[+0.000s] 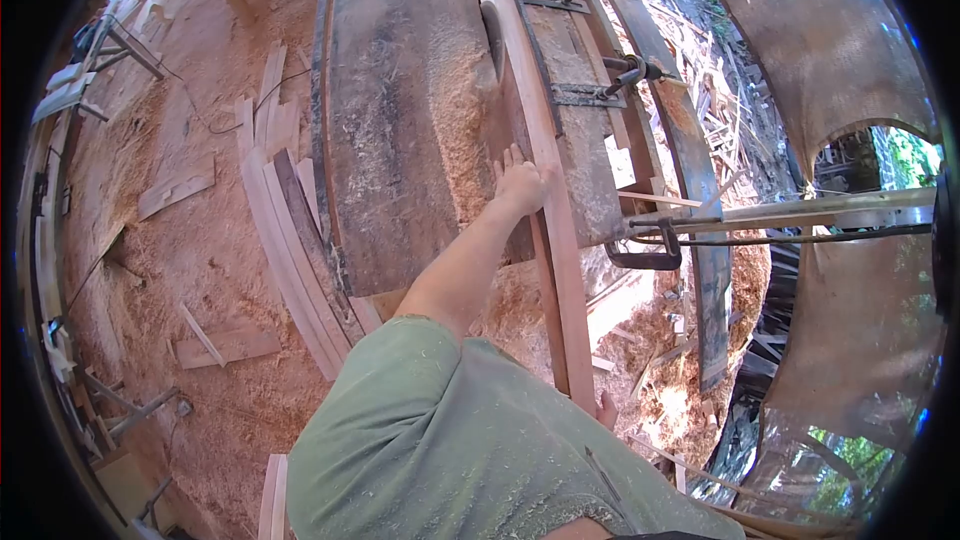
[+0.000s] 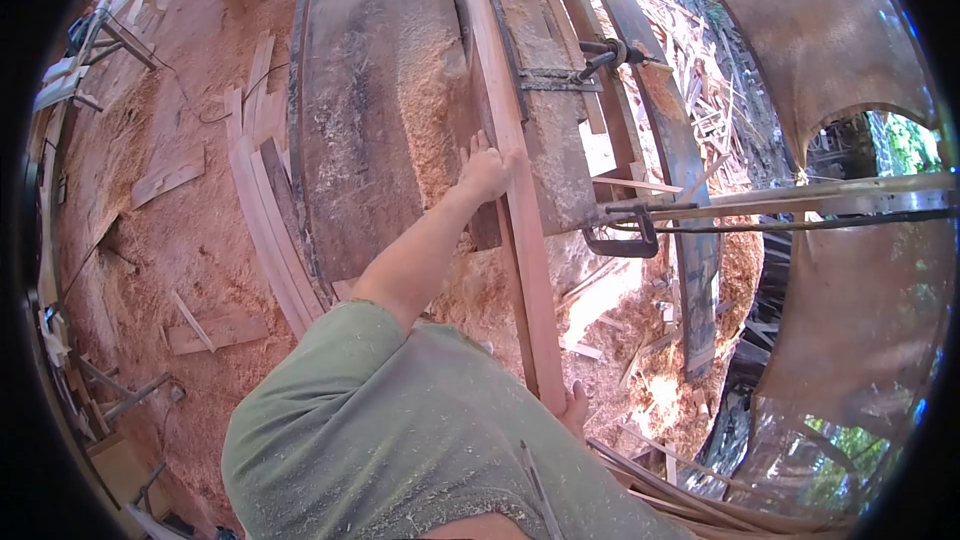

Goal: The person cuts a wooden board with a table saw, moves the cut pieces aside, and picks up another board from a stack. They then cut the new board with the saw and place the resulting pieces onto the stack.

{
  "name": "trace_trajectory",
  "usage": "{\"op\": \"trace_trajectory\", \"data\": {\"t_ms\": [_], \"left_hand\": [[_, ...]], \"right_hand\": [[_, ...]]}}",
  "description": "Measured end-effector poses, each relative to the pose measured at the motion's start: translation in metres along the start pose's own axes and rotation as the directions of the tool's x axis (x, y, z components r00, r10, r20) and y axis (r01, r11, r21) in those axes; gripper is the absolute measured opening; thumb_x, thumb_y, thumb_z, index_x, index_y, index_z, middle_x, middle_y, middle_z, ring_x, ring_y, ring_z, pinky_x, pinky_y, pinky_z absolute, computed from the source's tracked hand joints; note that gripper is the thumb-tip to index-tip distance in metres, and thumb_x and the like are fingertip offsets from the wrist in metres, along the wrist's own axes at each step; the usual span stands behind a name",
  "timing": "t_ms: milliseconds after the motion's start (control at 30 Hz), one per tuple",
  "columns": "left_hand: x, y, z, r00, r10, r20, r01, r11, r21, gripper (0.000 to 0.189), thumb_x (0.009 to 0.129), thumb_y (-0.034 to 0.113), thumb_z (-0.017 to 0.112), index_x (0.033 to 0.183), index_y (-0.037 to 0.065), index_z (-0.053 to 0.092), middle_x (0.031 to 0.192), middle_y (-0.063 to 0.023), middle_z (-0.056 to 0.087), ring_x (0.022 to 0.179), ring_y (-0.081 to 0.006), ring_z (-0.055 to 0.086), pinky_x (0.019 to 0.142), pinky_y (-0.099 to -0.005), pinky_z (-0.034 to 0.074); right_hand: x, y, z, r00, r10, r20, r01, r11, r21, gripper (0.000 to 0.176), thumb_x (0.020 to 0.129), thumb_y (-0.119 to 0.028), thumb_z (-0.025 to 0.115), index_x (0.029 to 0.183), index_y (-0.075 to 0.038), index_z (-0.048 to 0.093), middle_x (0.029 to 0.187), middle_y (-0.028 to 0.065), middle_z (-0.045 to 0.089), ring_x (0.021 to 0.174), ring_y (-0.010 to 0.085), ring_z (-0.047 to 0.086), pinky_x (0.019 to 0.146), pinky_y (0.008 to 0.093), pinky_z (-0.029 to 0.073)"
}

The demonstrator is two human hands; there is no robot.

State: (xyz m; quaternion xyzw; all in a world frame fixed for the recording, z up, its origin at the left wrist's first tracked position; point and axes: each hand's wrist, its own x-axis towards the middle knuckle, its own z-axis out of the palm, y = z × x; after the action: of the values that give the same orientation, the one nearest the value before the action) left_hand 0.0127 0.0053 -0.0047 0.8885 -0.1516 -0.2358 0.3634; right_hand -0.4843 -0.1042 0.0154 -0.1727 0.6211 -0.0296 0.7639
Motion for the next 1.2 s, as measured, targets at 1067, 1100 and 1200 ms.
{"op": "trace_trajectory", "data": {"t_ms": [1067, 1100, 1200], "left_hand": [[0.019, -0.005, 0.000, 0.988, -0.032, -0.148, 0.024, 0.998, -0.054, 0.080, 0.098, 0.056, 0.033, 0.135, -0.015, 0.046, 0.156, -0.0292, 0.020, 0.147, -0.0374, 0.017, 0.120, -0.0513, 0.010], [0.003, -0.007, 0.011, 0.987, -0.004, -0.163, -0.008, 0.997, -0.071, 0.082, 0.096, 0.056, 0.037, 0.137, -0.015, 0.043, 0.156, -0.0299, 0.020, 0.147, -0.0383, 0.017, 0.120, -0.0522, 0.010], [-0.055, -0.009, 0.040, 1.000, 0.006, 0.005, -0.006, 0.997, -0.071, 0.090, 0.091, 0.058, 0.047, 0.145, -0.012, 0.030, 0.156, -0.0314, 0.019, 0.147, -0.0404, 0.017, 0.118, -0.0568, 0.012]], "right_hand": [[0.052, 0.000, 0.083, 0.998, -0.057, 0.009, 0.056, 0.994, 0.092, 0.049, 0.096, -0.043, 0.041, 0.112, 0.000, 0.060, 0.111, 0.0188, 0.066, 0.103, 0.0354, 0.063, 0.090, 0.0507, 0.052], [0.056, 0.000, 0.089, 0.998, -0.066, 0.004, 0.065, 0.991, 0.115, 0.048, 0.096, -0.043, 0.042, 0.108, 0.000, 0.061, 0.107, 0.0182, 0.067, 0.101, 0.0345, 0.064, 0.090, 0.0480, 0.053], [0.053, -0.004, 0.115, 0.999, -0.048, -0.006, 0.049, 0.988, 0.144, 0.046, 0.096, -0.041, 0.043, 0.105, -0.001, 0.063, 0.102, 0.0167, 0.068, 0.100, 0.0332, 0.065, 0.090, 0.0442, 0.053]]}}
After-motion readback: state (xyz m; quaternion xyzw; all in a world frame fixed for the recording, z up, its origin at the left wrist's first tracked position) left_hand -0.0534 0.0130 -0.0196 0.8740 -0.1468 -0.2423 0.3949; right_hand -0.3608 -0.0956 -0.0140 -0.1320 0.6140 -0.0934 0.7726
